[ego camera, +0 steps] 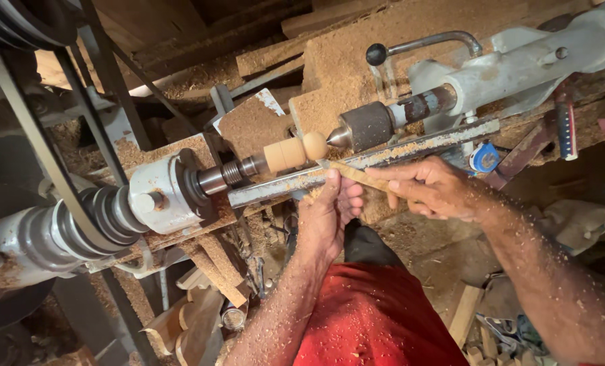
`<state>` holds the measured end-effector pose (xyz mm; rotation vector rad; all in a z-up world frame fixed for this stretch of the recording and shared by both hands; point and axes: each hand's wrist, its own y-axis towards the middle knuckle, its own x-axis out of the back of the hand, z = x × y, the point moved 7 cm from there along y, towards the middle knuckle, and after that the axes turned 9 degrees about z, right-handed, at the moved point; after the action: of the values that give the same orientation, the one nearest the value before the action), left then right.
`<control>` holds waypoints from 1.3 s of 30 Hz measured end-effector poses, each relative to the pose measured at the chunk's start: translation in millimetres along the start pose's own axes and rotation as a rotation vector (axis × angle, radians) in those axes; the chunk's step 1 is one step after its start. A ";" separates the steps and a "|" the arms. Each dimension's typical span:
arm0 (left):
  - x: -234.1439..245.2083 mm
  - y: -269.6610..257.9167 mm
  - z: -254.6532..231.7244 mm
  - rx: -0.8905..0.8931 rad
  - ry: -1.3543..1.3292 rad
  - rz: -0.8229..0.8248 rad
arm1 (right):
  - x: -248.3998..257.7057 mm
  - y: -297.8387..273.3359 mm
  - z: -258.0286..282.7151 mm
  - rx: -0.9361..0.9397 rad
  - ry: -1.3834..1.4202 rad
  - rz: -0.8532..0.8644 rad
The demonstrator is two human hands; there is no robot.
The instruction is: The person shapes a piece of wood using a lathe. They mark the rotating wood with a pencil and a ruler, use a chisel to carve shapes into the wood, and smooth the surface with sandpaper.
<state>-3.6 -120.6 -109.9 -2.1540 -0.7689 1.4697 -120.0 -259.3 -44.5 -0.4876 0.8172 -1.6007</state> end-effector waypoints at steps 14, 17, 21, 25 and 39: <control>37.0 -13.8 -28.9 -0.096 0.264 -0.001 | -115.2 -0.7 -30.1 0.332 0.165 -0.298; 41.1 -15.5 -32.9 -0.120 0.297 -0.004 | -139.0 3.4 -23.0 0.391 0.261 -0.385; 41.5 -14.7 -33.3 -0.106 0.270 -0.037 | -142.0 4.7 -14.2 0.400 0.365 -0.378; 39.9 -13.3 -34.9 -0.104 0.254 -0.036 | -143.7 6.3 -11.6 0.325 0.477 -0.358; 32.5 -17.5 -39.8 -0.029 0.187 -0.092 | -138.7 2.9 -9.2 0.312 0.485 -0.416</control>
<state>39.4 -87.4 -107.9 -2.2086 -0.8136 1.1987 -97.0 -122.5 -34.7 -0.0348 0.8316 -2.2391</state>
